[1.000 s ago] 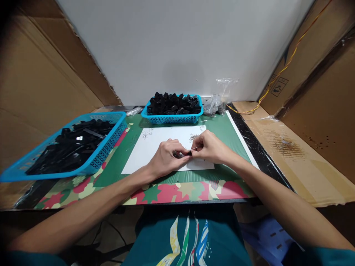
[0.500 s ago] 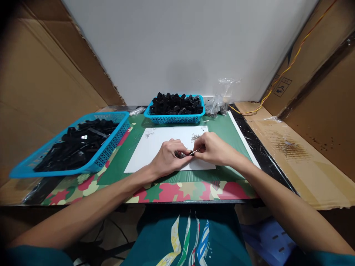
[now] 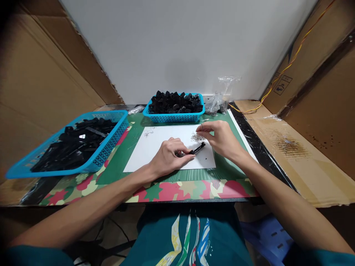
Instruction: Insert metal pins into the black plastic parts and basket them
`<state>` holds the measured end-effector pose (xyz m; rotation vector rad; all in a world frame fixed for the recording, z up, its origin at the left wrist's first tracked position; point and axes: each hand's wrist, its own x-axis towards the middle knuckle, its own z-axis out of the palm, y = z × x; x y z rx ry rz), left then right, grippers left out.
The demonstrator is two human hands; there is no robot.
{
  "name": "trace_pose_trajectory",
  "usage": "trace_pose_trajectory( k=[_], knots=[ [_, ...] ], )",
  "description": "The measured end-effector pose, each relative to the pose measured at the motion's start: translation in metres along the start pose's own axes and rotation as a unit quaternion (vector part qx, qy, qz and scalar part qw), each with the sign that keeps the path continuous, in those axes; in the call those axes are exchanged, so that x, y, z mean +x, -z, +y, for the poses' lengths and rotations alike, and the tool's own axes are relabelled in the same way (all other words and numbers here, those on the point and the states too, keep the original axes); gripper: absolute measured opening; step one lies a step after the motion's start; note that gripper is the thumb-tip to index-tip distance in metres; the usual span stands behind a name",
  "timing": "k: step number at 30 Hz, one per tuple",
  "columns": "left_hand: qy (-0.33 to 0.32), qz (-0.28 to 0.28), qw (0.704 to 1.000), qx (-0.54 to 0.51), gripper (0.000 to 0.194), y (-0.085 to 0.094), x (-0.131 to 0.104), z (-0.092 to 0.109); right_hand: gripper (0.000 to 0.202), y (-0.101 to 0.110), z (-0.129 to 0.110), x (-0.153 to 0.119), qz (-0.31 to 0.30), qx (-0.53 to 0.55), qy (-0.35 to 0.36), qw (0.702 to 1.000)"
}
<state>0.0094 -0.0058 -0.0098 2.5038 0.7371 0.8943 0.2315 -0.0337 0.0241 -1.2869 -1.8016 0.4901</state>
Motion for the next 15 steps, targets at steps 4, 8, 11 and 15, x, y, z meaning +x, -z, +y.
trace_pose_trajectory(
  k=[4, 8, 11, 15],
  knots=[
    [-0.004, 0.002, 1.000, 0.003, 0.013, -0.001, -0.001, 0.000, 0.025, -0.012, -0.005, -0.002, -0.036, 0.134, -0.070, 0.988],
    [-0.001, 0.004, 1.000, 0.012, 0.012, -0.002, -0.002, -0.002, 0.035, -0.020, -0.006, -0.004, -0.054, 0.157, -0.085, 0.982],
    [-0.001, 0.004, 1.000, 0.009, 0.012, -0.002, -0.002, -0.002, 0.036, -0.021, -0.006, -0.004, -0.062, 0.159, -0.085, 0.982],
    [-0.005, 0.001, 1.000, -0.004, 0.015, -0.003, -0.001, -0.001, 0.033, -0.019, -0.006, -0.004, -0.074, 0.138, -0.079, 0.985]
  ],
)
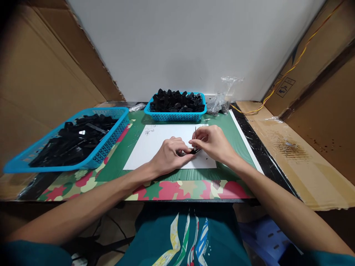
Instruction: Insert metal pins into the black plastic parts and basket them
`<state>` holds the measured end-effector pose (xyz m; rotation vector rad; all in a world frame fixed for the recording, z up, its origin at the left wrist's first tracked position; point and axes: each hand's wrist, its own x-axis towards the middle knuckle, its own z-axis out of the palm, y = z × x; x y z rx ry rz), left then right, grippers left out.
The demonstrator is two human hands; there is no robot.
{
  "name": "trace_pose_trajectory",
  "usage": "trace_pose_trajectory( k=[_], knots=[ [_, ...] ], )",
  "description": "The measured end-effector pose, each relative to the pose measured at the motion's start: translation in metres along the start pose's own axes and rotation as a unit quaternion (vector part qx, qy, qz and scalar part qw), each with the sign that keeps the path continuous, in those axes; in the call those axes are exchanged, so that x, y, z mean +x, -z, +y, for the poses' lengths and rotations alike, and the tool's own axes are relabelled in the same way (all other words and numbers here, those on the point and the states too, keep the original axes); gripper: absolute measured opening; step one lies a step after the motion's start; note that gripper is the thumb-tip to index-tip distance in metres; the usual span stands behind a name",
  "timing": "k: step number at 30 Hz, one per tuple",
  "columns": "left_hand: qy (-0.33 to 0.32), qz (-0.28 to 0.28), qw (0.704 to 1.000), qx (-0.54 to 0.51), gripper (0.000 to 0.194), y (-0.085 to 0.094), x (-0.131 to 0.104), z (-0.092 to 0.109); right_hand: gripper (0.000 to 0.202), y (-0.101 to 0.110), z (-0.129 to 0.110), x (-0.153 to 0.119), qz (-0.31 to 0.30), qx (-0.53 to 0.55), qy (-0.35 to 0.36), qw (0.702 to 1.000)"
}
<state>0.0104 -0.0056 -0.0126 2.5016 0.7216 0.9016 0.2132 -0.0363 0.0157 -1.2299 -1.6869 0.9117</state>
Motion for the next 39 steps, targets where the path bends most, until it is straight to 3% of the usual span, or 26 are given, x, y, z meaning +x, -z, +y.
trace_pose_trajectory(
  k=[7, 20, 24, 27, 30, 34, 39],
  knots=[
    [-0.014, 0.006, 1.000, 0.000, 0.014, -0.002, 0.001, -0.001, 0.033, 0.001, -0.004, -0.004, 0.026, -0.082, 0.024, 0.996],
    [-0.008, 0.002, 1.000, 0.000, 0.017, 0.000, 0.001, 0.000, 0.029, -0.006, -0.001, -0.007, 0.045, -0.061, 0.050, 0.996],
    [-0.019, 0.016, 1.000, 0.003, 0.010, 0.005, 0.000, 0.002, 0.027, 0.003, 0.006, -0.002, 0.135, -0.014, 0.096, 0.986],
    [-0.033, 0.041, 0.999, 0.013, 0.011, 0.008, -0.001, 0.004, 0.023, 0.018, 0.014, 0.004, 0.240, -0.013, 0.130, 0.962],
    [-0.049, 0.059, 0.997, 0.022, 0.010, 0.009, -0.002, 0.003, 0.026, 0.035, 0.023, 0.010, 0.304, -0.037, 0.135, 0.942],
    [-0.054, 0.073, 0.995, 0.035, 0.011, 0.011, -0.003, 0.003, 0.026, 0.046, 0.031, 0.014, 0.324, -0.082, 0.142, 0.932],
    [-0.013, 0.072, 0.993, 0.090, 0.012, 0.017, -0.004, 0.003, 0.020, 0.039, 0.037, 0.014, 0.292, -0.188, 0.178, 0.921]
  ],
)
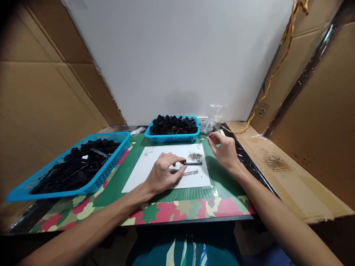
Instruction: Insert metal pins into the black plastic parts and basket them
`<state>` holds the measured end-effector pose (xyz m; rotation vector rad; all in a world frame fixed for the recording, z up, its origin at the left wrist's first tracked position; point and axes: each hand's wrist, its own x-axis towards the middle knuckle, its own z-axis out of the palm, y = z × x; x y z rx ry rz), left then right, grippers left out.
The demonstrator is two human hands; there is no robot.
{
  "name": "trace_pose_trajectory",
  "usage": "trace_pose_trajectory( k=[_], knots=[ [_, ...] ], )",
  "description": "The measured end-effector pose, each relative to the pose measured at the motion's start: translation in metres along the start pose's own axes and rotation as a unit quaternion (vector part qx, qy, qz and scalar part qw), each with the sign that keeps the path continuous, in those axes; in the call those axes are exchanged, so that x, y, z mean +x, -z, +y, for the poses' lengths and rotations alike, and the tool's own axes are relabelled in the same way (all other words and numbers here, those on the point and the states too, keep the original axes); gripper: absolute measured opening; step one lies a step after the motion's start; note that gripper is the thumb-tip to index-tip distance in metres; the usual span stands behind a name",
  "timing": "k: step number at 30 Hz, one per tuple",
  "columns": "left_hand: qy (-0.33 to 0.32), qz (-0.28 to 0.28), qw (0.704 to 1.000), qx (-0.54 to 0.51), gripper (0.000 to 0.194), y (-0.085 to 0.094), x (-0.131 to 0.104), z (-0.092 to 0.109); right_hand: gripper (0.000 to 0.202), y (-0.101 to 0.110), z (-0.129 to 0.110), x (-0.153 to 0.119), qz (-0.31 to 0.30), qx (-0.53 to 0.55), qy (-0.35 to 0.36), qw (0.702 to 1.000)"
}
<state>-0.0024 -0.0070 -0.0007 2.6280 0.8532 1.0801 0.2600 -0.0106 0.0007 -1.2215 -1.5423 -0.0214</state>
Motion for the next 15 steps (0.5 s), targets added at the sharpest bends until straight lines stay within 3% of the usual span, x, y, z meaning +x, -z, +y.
trace_pose_trajectory(
  k=[4, 8, 11, 15],
  knots=[
    [0.062, 0.021, 0.997, 0.035, 0.010, 0.008, 0.004, -0.009, 0.021, -0.007, 0.001, -0.007, -0.032, -0.058, 0.049, 0.997],
    [0.148, 0.084, 0.984, 0.060, 0.014, 0.031, 0.021, -0.027, 0.024, -0.012, 0.009, -0.009, -0.057, -0.066, 0.053, 0.995],
    [0.185, 0.135, 0.970, 0.081, 0.020, 0.051, 0.045, -0.040, 0.023, -0.016, 0.010, -0.010, -0.066, -0.044, 0.033, 0.996],
    [0.180, 0.141, 0.959, 0.166, 0.022, 0.060, 0.088, -0.054, 0.023, -0.027, 0.000, -0.017, -0.126, -0.035, 0.003, 0.991]
  ],
)
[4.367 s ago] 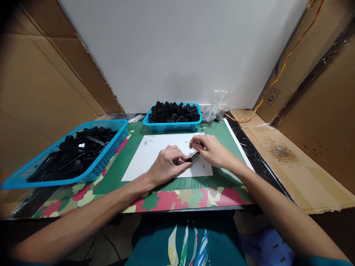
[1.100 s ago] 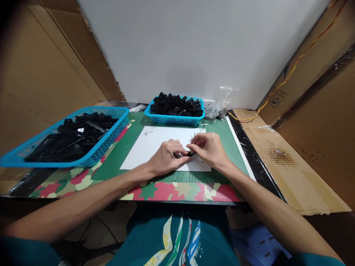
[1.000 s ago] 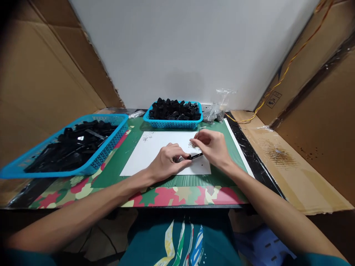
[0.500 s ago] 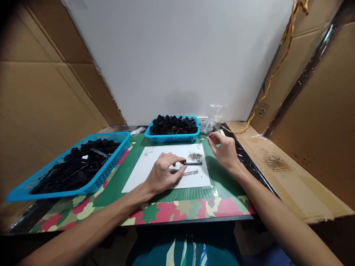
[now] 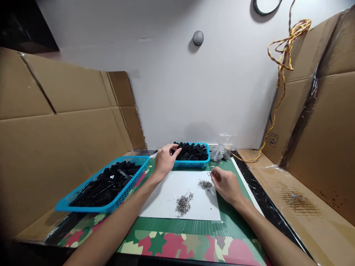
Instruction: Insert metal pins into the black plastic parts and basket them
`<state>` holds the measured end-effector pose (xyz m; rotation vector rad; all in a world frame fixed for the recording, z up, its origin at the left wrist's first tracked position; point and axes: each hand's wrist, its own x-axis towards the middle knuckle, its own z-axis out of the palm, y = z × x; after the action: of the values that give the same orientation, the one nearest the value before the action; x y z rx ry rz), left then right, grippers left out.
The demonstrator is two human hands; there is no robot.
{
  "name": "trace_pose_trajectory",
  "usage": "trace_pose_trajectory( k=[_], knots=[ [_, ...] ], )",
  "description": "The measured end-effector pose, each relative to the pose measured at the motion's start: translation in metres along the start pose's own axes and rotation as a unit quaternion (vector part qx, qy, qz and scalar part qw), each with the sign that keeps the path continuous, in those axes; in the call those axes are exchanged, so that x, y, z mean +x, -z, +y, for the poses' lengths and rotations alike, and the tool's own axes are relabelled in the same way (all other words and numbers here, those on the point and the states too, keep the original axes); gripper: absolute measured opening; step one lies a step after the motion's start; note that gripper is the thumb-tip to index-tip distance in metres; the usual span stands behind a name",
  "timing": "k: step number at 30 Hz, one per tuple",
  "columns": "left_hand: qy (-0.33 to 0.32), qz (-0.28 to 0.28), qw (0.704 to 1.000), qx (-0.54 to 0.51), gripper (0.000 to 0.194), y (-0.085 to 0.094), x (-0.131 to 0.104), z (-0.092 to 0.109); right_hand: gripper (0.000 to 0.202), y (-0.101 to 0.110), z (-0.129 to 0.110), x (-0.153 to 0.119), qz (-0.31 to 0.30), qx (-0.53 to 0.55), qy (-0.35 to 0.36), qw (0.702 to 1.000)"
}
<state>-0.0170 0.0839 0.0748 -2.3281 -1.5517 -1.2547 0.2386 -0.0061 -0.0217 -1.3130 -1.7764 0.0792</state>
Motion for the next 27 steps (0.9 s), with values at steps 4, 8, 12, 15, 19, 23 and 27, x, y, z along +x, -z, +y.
trace_pose_trajectory(
  k=[4, 8, 12, 15, 19, 23, 27],
  knots=[
    [0.019, -0.012, 0.995, 0.100, 0.021, -0.019, 0.034, -0.003, 0.027, -0.009, -0.009, -0.003, -0.042, -0.031, 0.010, 0.999],
    [0.055, -0.029, 0.991, 0.116, 0.020, -0.033, 0.043, -0.018, 0.027, -0.006, -0.007, -0.001, -0.037, -0.021, 0.021, 0.999],
    [0.056, -0.079, 0.989, 0.116, 0.024, -0.040, 0.038, -0.025, 0.026, 0.000, -0.003, -0.001, -0.038, -0.026, 0.024, 0.999],
    [0.062, -0.099, 0.987, 0.112, 0.037, -0.039, 0.039, -0.025, 0.026, 0.003, -0.002, -0.001, -0.033, -0.026, 0.023, 0.999],
    [0.093, -0.112, 0.984, 0.106, 0.048, -0.018, 0.053, -0.031, 0.028, 0.007, -0.003, 0.000, -0.028, -0.042, 0.032, 0.998],
    [0.120, -0.135, 0.977, 0.110, 0.039, 0.023, 0.068, -0.045, 0.029, 0.011, -0.004, 0.000, -0.043, -0.053, 0.033, 0.997],
    [0.116, -0.194, 0.967, 0.114, 0.030, 0.067, 0.066, -0.062, 0.029, 0.015, 0.001, 0.002, -0.055, -0.066, 0.004, 0.996]
  ],
)
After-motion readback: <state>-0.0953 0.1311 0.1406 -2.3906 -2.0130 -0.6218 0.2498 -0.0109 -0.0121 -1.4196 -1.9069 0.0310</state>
